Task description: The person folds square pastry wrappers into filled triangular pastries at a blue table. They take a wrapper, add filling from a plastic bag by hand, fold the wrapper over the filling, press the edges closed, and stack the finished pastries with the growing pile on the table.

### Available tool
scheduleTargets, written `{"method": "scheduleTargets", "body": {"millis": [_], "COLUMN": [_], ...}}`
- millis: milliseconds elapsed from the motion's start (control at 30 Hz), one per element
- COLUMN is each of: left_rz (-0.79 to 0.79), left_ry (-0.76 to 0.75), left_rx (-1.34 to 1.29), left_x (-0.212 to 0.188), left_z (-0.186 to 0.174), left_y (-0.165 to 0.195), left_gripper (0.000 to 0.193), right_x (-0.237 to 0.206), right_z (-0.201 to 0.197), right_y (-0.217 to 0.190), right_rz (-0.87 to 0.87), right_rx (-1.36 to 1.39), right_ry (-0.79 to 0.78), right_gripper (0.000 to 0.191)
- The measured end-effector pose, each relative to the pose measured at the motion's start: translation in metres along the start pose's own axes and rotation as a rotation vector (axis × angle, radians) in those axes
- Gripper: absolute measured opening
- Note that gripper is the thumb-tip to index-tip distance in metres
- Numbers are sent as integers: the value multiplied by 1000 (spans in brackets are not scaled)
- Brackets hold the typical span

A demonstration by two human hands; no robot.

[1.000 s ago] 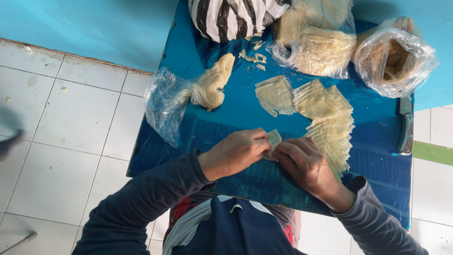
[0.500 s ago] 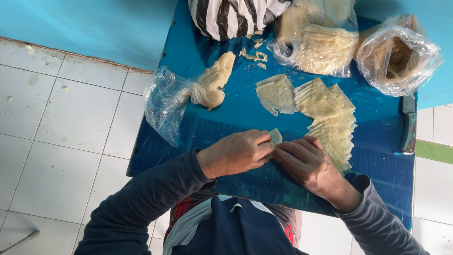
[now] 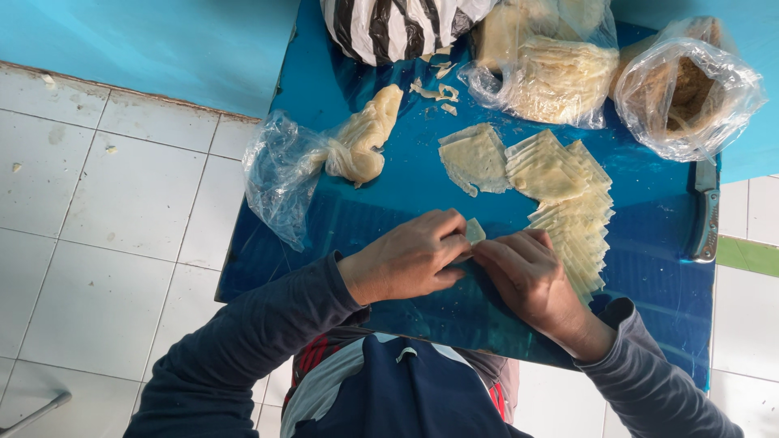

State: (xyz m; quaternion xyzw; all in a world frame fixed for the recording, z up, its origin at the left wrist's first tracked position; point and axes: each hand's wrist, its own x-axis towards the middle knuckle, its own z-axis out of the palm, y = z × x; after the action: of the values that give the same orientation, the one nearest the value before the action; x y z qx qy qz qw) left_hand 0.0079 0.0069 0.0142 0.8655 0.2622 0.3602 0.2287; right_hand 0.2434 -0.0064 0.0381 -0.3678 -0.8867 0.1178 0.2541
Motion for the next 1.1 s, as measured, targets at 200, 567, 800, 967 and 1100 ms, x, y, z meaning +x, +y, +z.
{"method": "scheduleTargets", "body": {"millis": [200, 567, 800, 967, 1100], "left_rz": [-129, -260, -330, -224, -148], "left_ry": [-61, -4, 38, -2, -50], "left_rx": [19, -69, -129, -92, -87], "left_x": [3, 10, 13, 10, 7], "left_z": [4, 12, 9, 4, 1], "left_y": [-5, -13, -10, -12, -15], "left_gripper": [13, 17, 19, 19, 29], "right_x": [2, 5, 9, 9, 9], "right_z": [6, 8, 2, 6, 10], "right_y": [0, -2, -9, -5, 0], "right_rz": [120, 208, -36, -9, 75], "right_rx": [39, 110, -73, -69, 77], "right_ry": [-2, 24, 5, -1, 10], "right_gripper": [17, 21, 25, 21, 17]}}
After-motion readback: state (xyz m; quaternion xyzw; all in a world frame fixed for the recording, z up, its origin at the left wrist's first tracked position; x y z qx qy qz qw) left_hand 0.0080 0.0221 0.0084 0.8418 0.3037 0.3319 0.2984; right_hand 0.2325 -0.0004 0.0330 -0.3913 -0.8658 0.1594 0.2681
